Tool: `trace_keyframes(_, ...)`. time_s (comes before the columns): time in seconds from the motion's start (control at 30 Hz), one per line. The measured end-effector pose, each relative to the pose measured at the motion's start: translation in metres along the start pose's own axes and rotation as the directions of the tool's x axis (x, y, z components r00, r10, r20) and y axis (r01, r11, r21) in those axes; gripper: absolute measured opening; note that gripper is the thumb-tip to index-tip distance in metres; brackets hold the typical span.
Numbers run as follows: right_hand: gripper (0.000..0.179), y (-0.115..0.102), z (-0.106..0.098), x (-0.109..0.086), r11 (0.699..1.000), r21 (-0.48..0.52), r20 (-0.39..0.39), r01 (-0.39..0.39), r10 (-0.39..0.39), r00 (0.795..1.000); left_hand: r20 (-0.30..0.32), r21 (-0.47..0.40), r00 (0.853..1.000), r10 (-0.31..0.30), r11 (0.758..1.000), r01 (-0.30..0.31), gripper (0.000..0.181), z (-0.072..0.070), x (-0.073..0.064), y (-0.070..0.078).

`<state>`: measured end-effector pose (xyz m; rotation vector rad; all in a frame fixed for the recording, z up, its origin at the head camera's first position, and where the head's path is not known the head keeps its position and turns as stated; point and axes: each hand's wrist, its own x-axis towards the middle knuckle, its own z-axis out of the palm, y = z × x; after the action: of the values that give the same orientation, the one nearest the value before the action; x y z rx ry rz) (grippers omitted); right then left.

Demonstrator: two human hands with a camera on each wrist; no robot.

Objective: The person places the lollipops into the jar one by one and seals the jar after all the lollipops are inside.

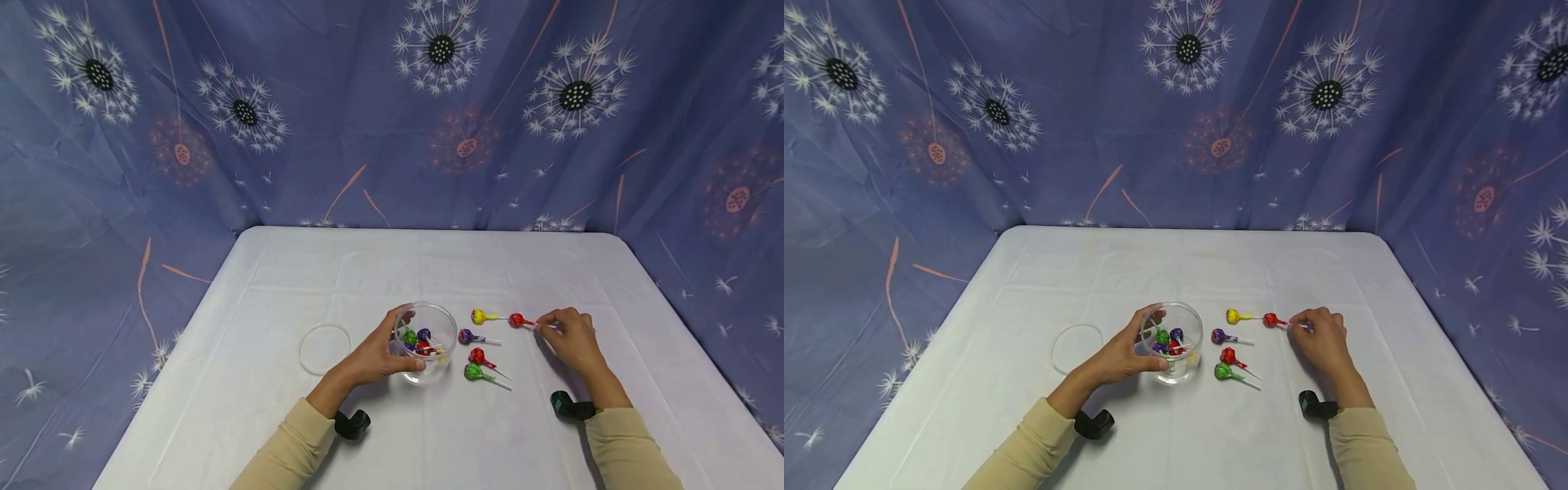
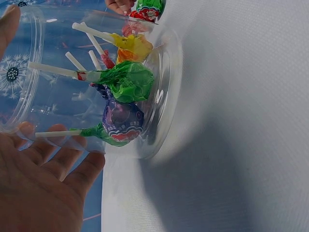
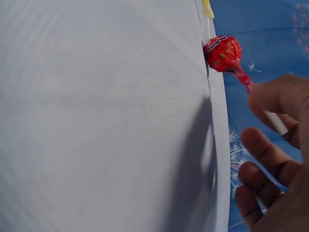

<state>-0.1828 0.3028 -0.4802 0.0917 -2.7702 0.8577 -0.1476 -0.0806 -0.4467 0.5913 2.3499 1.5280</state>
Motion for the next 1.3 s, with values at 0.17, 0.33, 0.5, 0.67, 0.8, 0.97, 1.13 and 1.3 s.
trace_keyframes(0.17,0.012,-0.006,0.0,0.001,1.0,0.016,-0.028,-0.002,0.002,1.0,0.003,0.005,1.0,0.007,1.0,-0.007,0.097,0.0,-0.001,0.001)
trace_keyframes(0.33,0.012,-0.015,0.001,0.002,1.0,0.028,-0.052,0.012,-0.011,0.999,0.005,0.002,1.0,-0.001,1.0,0.001,0.097,0.0,0.0,0.002)
trace_keyframes(0.5,0.01,-0.024,0.001,0.005,0.999,0.042,-0.076,0.021,-0.018,0.997,0.002,-0.002,1.0,-0.008,1.0,0.008,0.097,0.0,0.0,0.0)
trace_keyframes(0.67,0.008,-0.035,-0.002,0.007,0.999,0.049,-0.065,0.015,-0.012,0.998,0.001,0.005,1.0,-0.009,1.0,0.009,0.097,0.0,0.0,0.0)
trace_keyframes(0.8,0.008,-0.049,-0.006,0.008,0.997,0.065,-0.069,0.045,-0.04,0.997,0.0,0.01,1.0,-0.005,1.0,0.005,0.098,0.0,0.001,0.0)
trace_keyframes(0.97,0.006,-0.075,-0.012,0.008,0.991,0.085,-0.102,0.104,-0.095,0.99,0.0,0.006,1.0,-0.002,1.0,0.002,0.098,-0.001,0.0,0.0)
trace_keyframes(1.13,0.004,-0.1,-0.018,0.008,0.976,0.121,-0.137,0.18,-0.163,0.977,0.001,0.008,1.0,-0.005,1.0,0.005,0.098,0.0,0.0,0.0)
trace_keyframes(1.3,0.005,-0.123,-0.022,0.007,0.965,0.155,-0.134,0.21,-0.19,0.973,-0.002,0.016,1.0,-0.008,1.0,0.008,0.098,0.0,0.0,0.0)
